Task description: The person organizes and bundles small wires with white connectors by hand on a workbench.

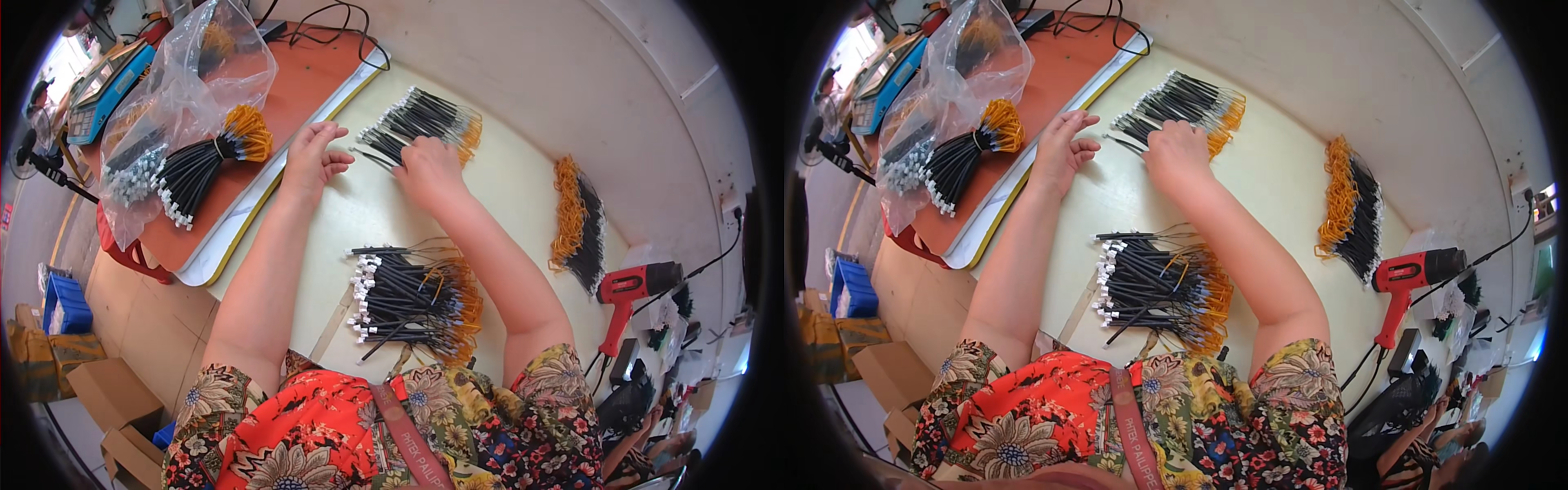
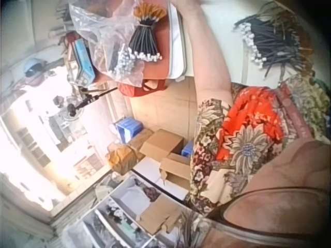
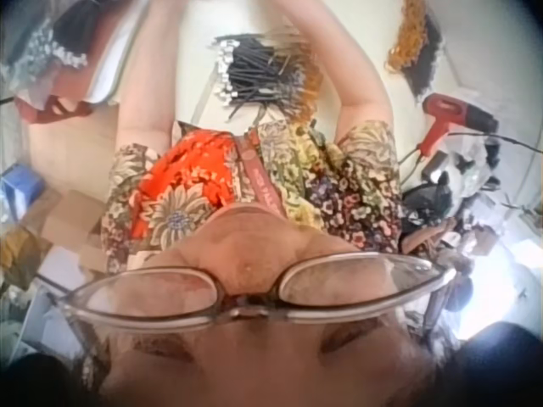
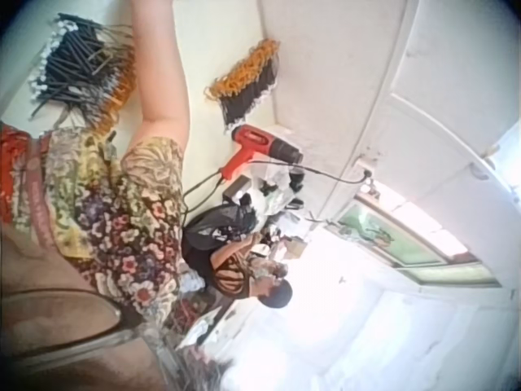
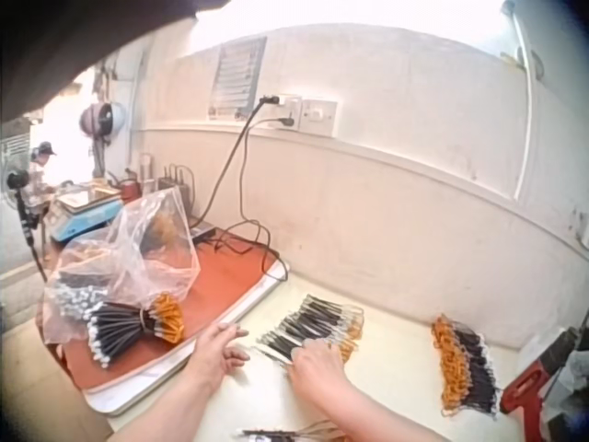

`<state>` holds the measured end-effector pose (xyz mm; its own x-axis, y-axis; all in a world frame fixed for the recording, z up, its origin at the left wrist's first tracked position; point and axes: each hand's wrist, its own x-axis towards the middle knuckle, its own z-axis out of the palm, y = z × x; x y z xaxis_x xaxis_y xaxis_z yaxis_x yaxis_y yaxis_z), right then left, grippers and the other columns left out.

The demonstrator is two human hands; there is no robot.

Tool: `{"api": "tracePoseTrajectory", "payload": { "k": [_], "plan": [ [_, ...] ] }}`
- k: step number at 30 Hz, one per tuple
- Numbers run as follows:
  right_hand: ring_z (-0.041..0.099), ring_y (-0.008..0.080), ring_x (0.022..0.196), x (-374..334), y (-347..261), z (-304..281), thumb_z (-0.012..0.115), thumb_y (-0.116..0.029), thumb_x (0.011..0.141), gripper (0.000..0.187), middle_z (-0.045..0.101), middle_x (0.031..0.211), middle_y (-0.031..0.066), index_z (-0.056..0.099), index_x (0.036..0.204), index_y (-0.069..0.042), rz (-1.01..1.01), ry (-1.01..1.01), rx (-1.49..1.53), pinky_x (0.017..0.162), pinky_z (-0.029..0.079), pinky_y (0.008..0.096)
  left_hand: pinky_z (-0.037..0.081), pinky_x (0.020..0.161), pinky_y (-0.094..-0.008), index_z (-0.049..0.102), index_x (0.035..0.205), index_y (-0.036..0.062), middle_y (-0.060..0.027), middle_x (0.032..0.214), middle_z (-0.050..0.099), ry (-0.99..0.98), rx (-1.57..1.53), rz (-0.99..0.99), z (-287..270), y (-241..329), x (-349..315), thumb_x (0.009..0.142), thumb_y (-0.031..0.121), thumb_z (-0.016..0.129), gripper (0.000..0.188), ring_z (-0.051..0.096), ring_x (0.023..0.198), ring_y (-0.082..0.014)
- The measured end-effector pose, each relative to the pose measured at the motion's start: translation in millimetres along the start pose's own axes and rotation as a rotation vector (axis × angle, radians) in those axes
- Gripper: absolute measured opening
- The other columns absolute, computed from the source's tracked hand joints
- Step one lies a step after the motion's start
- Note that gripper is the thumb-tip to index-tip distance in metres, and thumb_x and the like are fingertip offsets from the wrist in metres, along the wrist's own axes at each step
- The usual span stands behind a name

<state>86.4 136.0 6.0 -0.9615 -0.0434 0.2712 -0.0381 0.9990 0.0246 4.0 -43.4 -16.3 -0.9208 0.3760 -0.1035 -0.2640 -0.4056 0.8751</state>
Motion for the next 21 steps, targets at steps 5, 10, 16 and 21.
{"api": "tracePoseTrajectory", "payload": {
  "k": [5,10,16,21],
  "plan": [
    [0.056,0.0285,0.083,-20,-3,-23,0.06,-0.021,0.077,0.017,0.058,0.08,0.0102,0.063,0.076,-0.005,-0.066,0.019,0.077,0.073,0.044,0.0409,0.048,0.057,-0.0222,0.049,0.106,0.0056,-0.0087,0.106,0.058,0.03,0.013,0.011,-2,-1,2,0.089,0.025,0.055,0.027,0.058,0.064,-0.0125],
    [0.059,0.0314,0.079,-56,-18,-45,0.06,-0.021,0.077,0.017,0.061,0.079,0.0137,0.063,0.079,-0.004,-0.242,-0.419,0.374,0.072,0.047,0.041,0.048,0.057,-0.0219,0.049,0.106,0.0048,-0.0079,0.102,0.06,0.05,0.074,0.01,-4,-3,2,0.089,0.022,0.054,0.024,0.058,0.064,-0.0114],
    [0.058,0.0314,0.078,-54,-15,-49,0.061,-0.016,0.076,0.012,0.059,0.077,0.0134,0.062,0.079,-0.004,-0.244,-0.494,0.433,0.071,0.046,0.0399,0.047,0.058,-0.0214,0.05,0.106,0.0041,-0.0082,0.101,0.061,0.051,0.083,0.003,-5,-5,3,0.09,0.017,0.052,0.021,0.058,0.065,-0.0109],
    [0.057,0.0314,0.079,-61,-24,-41,0.06,-0.014,0.077,0.01,0.059,0.076,0.0131,0.061,0.08,-0.004,-0.311,-0.473,0.421,0.072,0.046,0.0402,0.047,0.058,-0.0212,0.05,0.106,0.0045,-0.0076,0.1,0.062,0.029,0.071,0.009,-4,-5,2,0.089,0.016,0.052,0.021,0.058,0.065,-0.0108]
  ]
}}
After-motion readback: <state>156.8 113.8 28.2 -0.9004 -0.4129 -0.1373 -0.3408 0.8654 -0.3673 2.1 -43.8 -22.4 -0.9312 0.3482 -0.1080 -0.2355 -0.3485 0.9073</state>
